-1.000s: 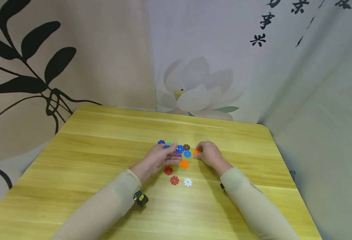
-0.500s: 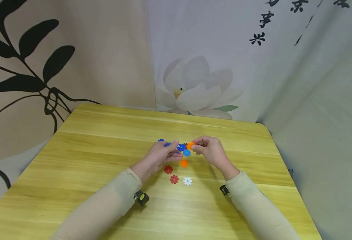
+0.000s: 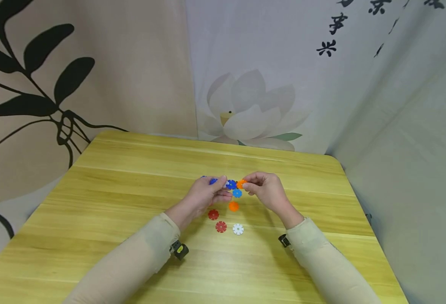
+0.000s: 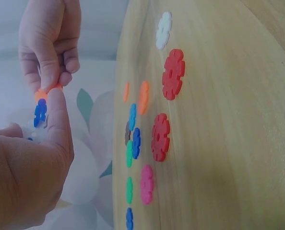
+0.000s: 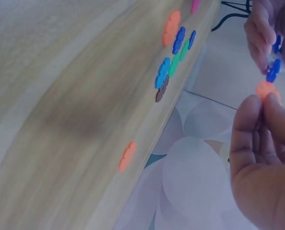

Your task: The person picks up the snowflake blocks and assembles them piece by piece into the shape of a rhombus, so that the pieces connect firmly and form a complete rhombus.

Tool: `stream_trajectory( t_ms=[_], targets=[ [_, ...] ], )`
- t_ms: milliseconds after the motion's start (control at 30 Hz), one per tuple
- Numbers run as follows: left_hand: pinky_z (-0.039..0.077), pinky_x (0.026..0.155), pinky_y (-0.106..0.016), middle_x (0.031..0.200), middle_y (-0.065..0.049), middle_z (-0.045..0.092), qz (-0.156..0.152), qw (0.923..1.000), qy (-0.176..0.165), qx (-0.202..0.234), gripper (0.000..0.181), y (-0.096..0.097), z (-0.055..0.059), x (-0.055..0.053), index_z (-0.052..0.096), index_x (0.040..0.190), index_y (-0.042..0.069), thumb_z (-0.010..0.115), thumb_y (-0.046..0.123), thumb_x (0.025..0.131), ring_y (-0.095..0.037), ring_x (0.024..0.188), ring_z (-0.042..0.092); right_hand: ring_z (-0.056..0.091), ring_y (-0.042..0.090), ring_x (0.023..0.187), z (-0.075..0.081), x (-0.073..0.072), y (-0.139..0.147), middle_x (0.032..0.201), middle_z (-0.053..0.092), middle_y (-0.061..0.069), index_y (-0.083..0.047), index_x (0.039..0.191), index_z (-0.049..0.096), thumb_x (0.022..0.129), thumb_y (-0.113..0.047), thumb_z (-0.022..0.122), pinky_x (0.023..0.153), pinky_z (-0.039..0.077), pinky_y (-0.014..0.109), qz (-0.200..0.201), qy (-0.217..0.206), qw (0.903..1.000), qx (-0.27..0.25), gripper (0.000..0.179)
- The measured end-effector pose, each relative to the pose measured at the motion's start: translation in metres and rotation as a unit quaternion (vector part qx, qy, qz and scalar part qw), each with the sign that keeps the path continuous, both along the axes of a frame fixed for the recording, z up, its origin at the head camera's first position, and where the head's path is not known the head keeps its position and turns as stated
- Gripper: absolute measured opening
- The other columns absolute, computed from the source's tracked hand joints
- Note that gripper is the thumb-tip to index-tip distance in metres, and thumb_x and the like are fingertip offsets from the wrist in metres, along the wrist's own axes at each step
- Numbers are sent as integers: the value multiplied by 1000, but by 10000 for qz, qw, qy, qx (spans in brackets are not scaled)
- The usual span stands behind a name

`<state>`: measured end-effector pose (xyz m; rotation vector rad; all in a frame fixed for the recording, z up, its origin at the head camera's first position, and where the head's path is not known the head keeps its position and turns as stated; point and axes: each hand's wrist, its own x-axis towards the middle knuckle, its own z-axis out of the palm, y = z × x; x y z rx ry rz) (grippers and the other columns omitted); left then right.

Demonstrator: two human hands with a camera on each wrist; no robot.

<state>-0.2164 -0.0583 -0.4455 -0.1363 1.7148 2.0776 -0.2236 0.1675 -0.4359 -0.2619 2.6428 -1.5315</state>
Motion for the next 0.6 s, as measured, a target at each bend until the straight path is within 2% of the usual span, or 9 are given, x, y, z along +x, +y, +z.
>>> stream_trajectory(
  t_ms=[67, 200, 300, 433, 600],
  targets=[
    [65, 99, -42, 119, -27, 74, -27, 10000, 58, -58, 39, 0, 1, 0, 61, 128, -3, 62, 31, 110, -35, 105, 80, 71, 21, 80, 1, 1, -1, 101, 81, 11, -8, 108, 81, 98, -14, 80, 81, 67, 48, 25, 129, 9999, 84, 13],
    [65, 98, -42, 113, -22, 76, -35, 9997, 161, -174, 39, -1, 3, 1, 61, 129, -3, 62, 31, 110, -33, 101, 81, 74, 34, 88, 3, 4, -3, 103, 81, 12, -7, 110, 81, 98, -12, 79, 76, 68, 38, 110, 327, 9994, 97, 13],
    [65, 99, -42, 112, -21, 76, -32, 9996, 190, -194, 39, -1, 3, 1, 61, 130, -2, 62, 31, 110, -35, 104, 80, 75, 42, 95, 3, 5, -6, 105, 81, 14, -6, 110, 80, 99, -9, 77, 77, 69, 40, 206, 414, 9989, 24, 13],
    [66, 98, -41, 116, -25, 75, 1, 9996, 239, -137, 37, 0, 2, 1, 60, 129, -3, 62, 30, 110, -34, 102, 80, 77, 42, 93, 2, 6, -9, 104, 81, 16, -4, 109, 81, 99, -5, 76, 79, 69, 45, 299, 668, 9973, 61, 11],
    [66, 98, -41, 106, -20, 76, 14, 9998, 222, 10, 34, 0, 2, 3, 59, 125, -4, 59, 27, 111, -23, 88, 80, 79, 35, 83, 1, 8, -12, 99, 82, 14, -4, 104, 82, 95, -4, 80, 73, 67, 29, 199, 1226, 9921, 185, 10]
  ],
)
